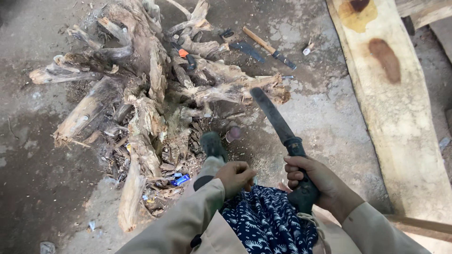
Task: The person sits on the floor holding a large tree root steady with one hand while chopping and trimming its branches and bark with a machete, repositioning the root and striking different sections to remove excess wood.
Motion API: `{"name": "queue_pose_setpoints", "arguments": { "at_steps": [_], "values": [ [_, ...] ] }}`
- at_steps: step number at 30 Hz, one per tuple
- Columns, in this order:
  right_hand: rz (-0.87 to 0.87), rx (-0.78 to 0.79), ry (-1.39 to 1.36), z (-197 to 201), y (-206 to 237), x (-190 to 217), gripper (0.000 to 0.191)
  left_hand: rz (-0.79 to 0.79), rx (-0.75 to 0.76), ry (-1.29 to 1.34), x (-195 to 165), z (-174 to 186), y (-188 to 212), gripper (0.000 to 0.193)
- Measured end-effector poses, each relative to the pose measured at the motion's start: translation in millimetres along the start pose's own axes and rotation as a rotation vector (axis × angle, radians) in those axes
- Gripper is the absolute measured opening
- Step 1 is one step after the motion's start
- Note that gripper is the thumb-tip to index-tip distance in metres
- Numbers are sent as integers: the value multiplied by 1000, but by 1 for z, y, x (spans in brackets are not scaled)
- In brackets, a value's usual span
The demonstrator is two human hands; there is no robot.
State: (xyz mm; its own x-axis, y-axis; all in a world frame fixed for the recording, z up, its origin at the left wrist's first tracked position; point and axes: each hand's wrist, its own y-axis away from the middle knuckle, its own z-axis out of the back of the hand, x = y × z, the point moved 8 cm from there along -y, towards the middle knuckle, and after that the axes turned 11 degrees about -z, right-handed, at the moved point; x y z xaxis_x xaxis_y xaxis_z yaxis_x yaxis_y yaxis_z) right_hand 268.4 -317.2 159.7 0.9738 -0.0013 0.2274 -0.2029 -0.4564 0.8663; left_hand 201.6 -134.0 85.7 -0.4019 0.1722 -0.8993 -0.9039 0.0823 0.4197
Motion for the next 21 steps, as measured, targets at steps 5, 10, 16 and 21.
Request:
{"name": "queue_pose_setpoints", "arguments": {
  "at_steps": [5,10,16,21],
  "values": [
    [59,-121,115,5,16,-6,18,-18,-15,15,9,-10,26,21],
    [65,-218,157,15,29,-1,20,19,-19,-10,24,-7,29,20],
    [99,-195,170,12,31,12,28,21,-49,-37,24,2,25,30],
    [120,-187,208,2,25,16,30,68,-86,-203,34,7,28,37]
  ]
}}
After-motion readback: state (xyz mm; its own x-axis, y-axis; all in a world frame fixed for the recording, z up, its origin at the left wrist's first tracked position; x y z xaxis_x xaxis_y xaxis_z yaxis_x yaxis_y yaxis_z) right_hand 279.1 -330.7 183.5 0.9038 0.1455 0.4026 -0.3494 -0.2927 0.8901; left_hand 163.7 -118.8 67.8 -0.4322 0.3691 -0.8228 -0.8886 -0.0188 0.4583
